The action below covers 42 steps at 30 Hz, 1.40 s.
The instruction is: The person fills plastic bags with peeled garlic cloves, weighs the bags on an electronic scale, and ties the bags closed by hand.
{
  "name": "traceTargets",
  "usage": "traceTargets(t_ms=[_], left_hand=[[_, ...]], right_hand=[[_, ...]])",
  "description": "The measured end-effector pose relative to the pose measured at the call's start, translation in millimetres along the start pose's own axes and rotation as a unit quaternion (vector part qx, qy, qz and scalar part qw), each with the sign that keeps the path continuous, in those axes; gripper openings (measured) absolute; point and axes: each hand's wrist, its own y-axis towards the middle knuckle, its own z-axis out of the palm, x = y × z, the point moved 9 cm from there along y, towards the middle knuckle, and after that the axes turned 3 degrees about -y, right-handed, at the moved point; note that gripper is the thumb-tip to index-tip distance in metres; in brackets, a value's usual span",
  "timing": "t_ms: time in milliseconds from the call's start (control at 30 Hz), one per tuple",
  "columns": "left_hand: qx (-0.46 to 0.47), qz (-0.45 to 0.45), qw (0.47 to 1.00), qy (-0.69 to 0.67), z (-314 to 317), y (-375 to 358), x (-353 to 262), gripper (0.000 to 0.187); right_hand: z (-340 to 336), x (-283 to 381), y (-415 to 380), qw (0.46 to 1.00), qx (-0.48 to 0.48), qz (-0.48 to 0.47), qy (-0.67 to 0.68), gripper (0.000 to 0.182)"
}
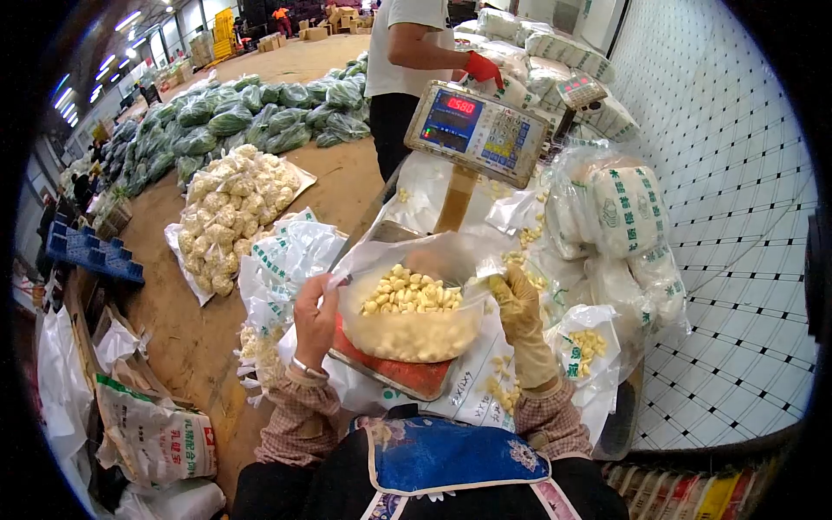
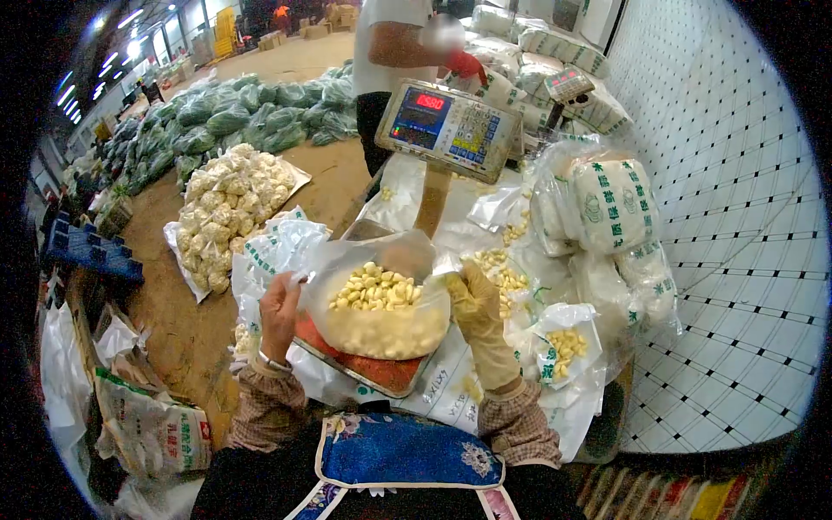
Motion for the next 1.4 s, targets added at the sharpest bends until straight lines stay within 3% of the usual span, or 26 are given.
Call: traceTargets(t_ms=[133,167,200,233,267,333,367,500,533,567,600,667,800,867,933,967,1033,1067,1100,1133,1167,1233,1267,1300,1333,1400], left_hand=[[0.028,0.019,0.995,0.097,5.5,-7.8,-36.5,0.033],[0.019,0.037,0.991,0.127,6.0,-8.2,-35.4,0.044],[0.007,0.056,0.986,0.155,7.0,-7.0,-38.1,0.054],[0.014,0.042,0.985,0.168,9.7,-5.6,-40.9,0.060],[0.007,0.064,0.981,0.182,11.7,-4.6,-46.6,0.060],[0.008,0.067,0.976,0.207,15.8,-0.2,-50.3,0.059],[0.005,0.106,0.968,0.229,19.0,3.9,-54.8,0.055],[0.032,0.031,0.988,0.148,31.9,31.3,-27.3,0.033],[0.062,-0.068,0.993,-0.072,38.8,35.4,-9.5,0.028],[0.093,-0.159,0.940,-0.289,50.6,36.7,-4.3,0.022],[0.084,-0.144,0.942,-0.292,45.8,40.7,-13.7,0.022],[0.031,-0.081,0.945,-0.315,23.2,38.6,-56.1,0.016],[0.076,-0.033,0.892,-0.444,21.1,24.4,-90.1,0.017],[0.051,-0.021,0.896,-0.441,17.6,25.1,-91.4,0.022],[0.093,-0.189,0.905,-0.370,46.8,13.3,-27.5,0.029],[0.184,-0.111,0.950,-0.228,58.4,6.2,-40.0,0.028],[0.342,-0.126,0.919,-0.151,92.0,-15.4,-25.9,0.030],[0.413,-0.223,0.854,-0.223,108.1,-33.3,-10.7,0.035],[0.403,-0.130,0.899,-0.112,109.7,-33.9,-10.0,0.031],[0.375,-0.044,0.926,0.011,108.7,-34.5,-19.2,0.028],[0.316,-0.089,0.935,-0.131,113.8,-36.3,-28.5,0.026],[0.302,0.044,0.950,-0.071,134.4,-44.4,37.0,0.027],[0.285,0.108,0.952,-0.040,143.7,-49.5,69.2,0.027],[0.450,0.102,0.882,-0.101,153.5,-59.0,42.9,0.028],[0.451,0.074,0.885,-0.092,140.6,-60.2,9.1,0.027],[0.451,0.019,0.889,-0.074,114.1,-63.4,-58.2,0.026]], right_hand=[[5.2,8.2,-5.7,0.992,0.017,0.055,0.111,0.014],[4.1,10.0,-8.5,0.994,0.014,0.063,0.085,0.046],[3.8,9.2,-10.4,0.995,0.011,0.048,0.084,0.046],[3.8,8.1,-11.6,1.000,0.008,0.006,0.019,0.065],[5.4,16.2,-12.5,0.998,0.004,-0.035,-0.046,0.084],[13.0,22.3,-15.0,0.993,0.017,-0.025,-0.116,0.108],[20.7,26.2,-14.5,0.991,0.026,-0.031,-0.125,0.110],[43.8,12.9,-1.4,0.993,0.024,-0.055,-0.101,0.088],[46.3,4.9,4.3,0.997,0.049,0.001,0.054,0.073],[51.9,2.9,10.1,0.974,0.078,0.056,0.207,0.058],[47.5,12.0,16.5,0.974,0.087,0.042,0.206,0.058],[32.7,44.2,18.2,0.906,0.095,0.075,0.407,0.035],[-8.0,109.5,-6.0,0.941,0.035,-0.032,0.334,0.031],[-6.3,100.6,-7.9,0.953,0.022,-0.028,0.301,0.034],[0.8,96.0,-6.5,0.992,0.015,-0.119,0.034,0.035],[13.7,100.4,-13.1,0.985,0.038,-0.170,0.015,0.032],[36.7,112.6,-26.8,0.964,0.074,-0.255,-0.026,0.027],[53.6,127.7,-35.7,0.949,0.113,-0.289,-0.052,0.024],[79.4,120.3,-42.7,0.947,0.234,-0.195,-0.100,0.024],[106.9,149.8,-58.0,0.910,0.324,-0.231,-0.117,0.023],[120.8,178.8,-69.5,0.837,0.378,-0.196,-0.344,0.026],[141.2,115.2,-85.6,0.805,0.337,-0.348,-0.342,0.036],[150.2,134.2,-86.4,0.759,0.354,-0.392,-0.381,0.039],[145.4,135.6,-64.1,0.836,0.365,-0.278,-0.299,0.042],[137.3,127.3,-47.2,0.892,0.367,-0.157,-0.210,0.045],[116.3,144.7,-29.5,0.916,0.194,-0.338,-0.096,0.052]])
